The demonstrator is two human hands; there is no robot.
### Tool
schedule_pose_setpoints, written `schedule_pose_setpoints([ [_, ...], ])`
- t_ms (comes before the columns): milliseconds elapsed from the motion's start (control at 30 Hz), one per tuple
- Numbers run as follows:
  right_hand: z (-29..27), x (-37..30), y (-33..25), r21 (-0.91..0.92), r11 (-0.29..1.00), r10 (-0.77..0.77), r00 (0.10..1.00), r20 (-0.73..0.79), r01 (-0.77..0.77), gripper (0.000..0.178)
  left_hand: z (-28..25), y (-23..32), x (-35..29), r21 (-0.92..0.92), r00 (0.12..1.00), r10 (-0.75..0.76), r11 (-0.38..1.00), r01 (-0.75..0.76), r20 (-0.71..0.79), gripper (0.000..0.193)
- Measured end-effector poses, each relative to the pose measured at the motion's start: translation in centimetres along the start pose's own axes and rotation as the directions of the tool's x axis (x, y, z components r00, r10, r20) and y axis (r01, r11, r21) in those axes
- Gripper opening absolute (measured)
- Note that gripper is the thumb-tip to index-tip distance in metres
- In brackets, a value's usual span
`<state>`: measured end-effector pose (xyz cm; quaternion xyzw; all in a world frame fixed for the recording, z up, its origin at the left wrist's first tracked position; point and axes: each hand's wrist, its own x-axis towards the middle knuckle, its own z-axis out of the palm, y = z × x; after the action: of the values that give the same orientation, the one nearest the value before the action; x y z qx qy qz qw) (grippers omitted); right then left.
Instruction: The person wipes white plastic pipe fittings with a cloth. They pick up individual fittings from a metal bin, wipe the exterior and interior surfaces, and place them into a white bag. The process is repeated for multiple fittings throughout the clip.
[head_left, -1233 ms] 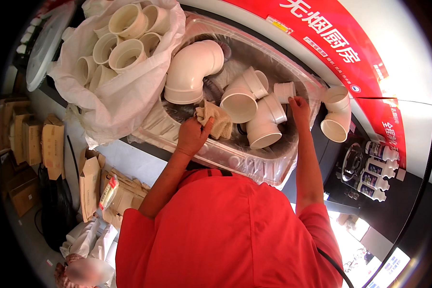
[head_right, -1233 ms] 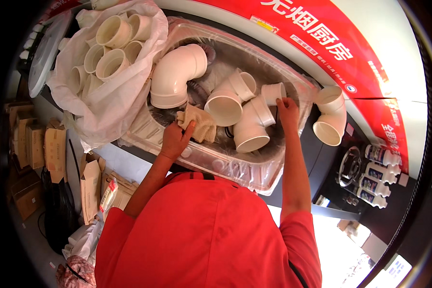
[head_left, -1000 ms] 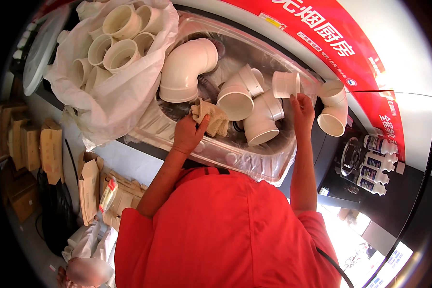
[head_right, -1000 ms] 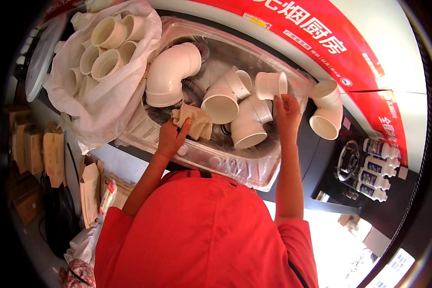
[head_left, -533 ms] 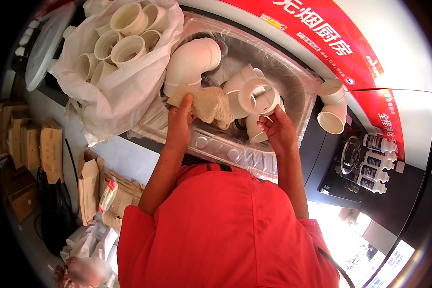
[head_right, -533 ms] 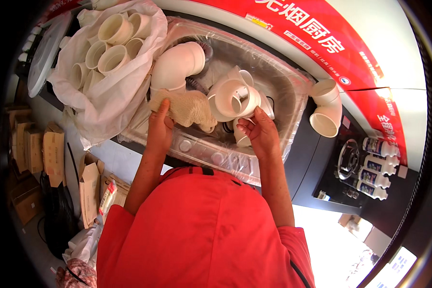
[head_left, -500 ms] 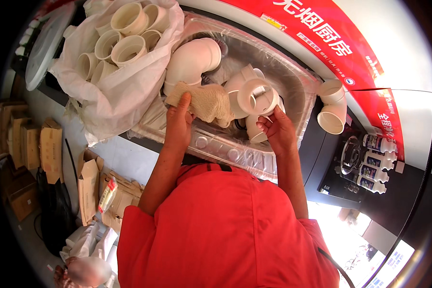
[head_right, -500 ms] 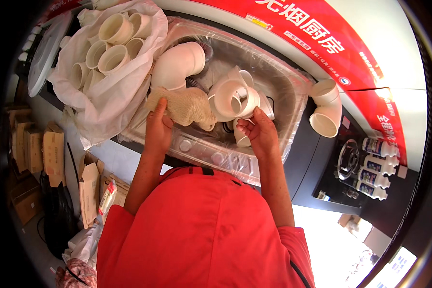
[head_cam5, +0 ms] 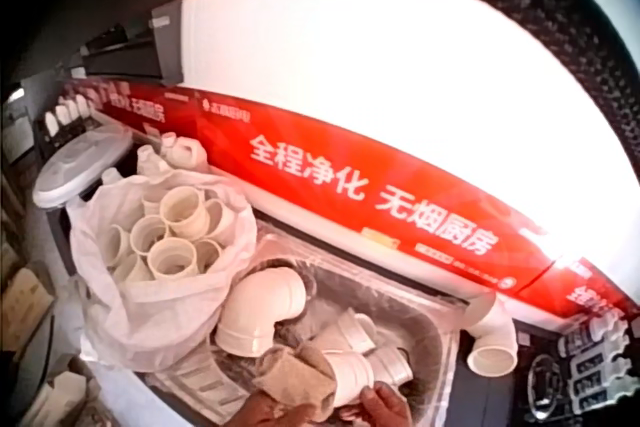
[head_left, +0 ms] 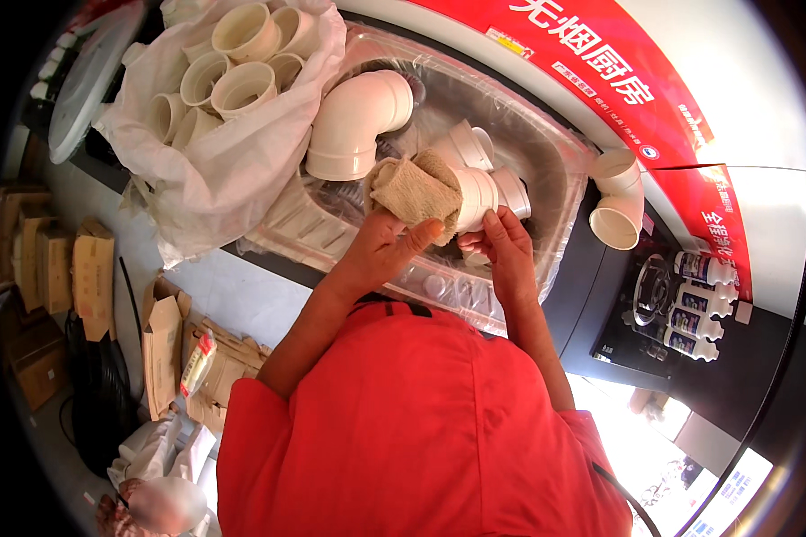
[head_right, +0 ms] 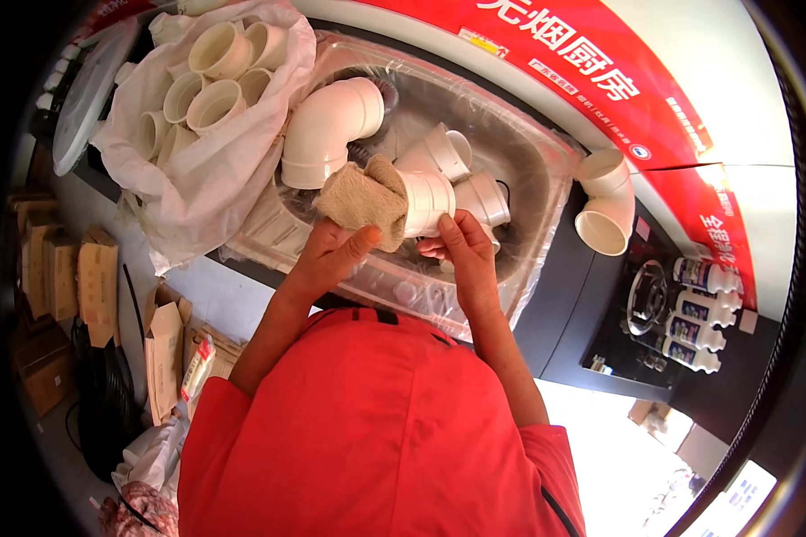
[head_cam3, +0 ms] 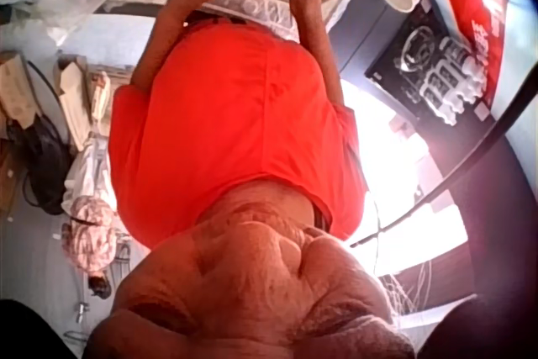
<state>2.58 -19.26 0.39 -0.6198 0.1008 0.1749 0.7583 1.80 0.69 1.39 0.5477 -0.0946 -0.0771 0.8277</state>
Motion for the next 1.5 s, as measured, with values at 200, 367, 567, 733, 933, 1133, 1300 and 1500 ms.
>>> schedule_pose_setpoints([
  [200, 1.4, -0.8, -1.0, -0.147, 0.978, -0.133, 0.987, 0.086, 0.145, 0.017, -0.6, -0.7, -0.5, 0.226, 0.990, -0.063, 0.974, 0.034, 0.125, 0.058],
  [367, 1.4, -1.1, -0.9, -0.343, 0.902, -0.211, 0.961, 0.182, 0.263, 0.013, -0.5, -1.3, -0.7, -0.085, 0.988, -0.143, 0.987, 0.138, -0.054, 0.049],
  [567, 1.1, -1.5, -4.0, -0.663, 0.627, -0.377, 0.904, 0.201, 0.410, 0.073, -1.4, -1.4, -0.8, -0.322, 0.971, -0.241, 0.919, 0.226, -0.008, 0.048],
  [733, 0.9, -1.2, -5.3, -0.640, 0.544, -0.310, 0.839, 0.447, 0.542, 0.086, -1.3, -2.5, -1.1, -0.564, 0.950, -0.298, 0.770, 0.298, 0.095, 0.045],
  [933, 0.3, -1.5, -4.4, -0.493, 0.844, -0.064, 0.952, 0.299, 0.212, 0.074, -0.6, -1.1, -1.6, -0.262, 0.911, -0.387, 0.873, 0.412, 0.145, 0.056],
  [1133, 0.6, -1.6, -4.0, -0.299, 0.949, 0.165, 0.968, 0.191, -0.102, 0.063, -0.3, 0.2, -1.1, 0.034, 0.875, -0.394, 0.915, 0.401, 0.280, 0.072],
  [1300, -0.2, -1.5, -3.4, -0.279, 0.953, 0.186, 0.955, 0.230, -0.119, 0.072, -0.7, -0.3, -1.1, 0.082, 0.896, -0.371, 0.929, 0.362, 0.245, 0.071],
  [1500, 0.6, -1.7, -4.8, -0.587, 0.754, -0.040, 0.911, 0.410, 0.297, 0.098, -1.9, -1.7, -1.3, -0.326, 0.886, -0.396, 0.827, 0.459, 0.241, 0.061],
])
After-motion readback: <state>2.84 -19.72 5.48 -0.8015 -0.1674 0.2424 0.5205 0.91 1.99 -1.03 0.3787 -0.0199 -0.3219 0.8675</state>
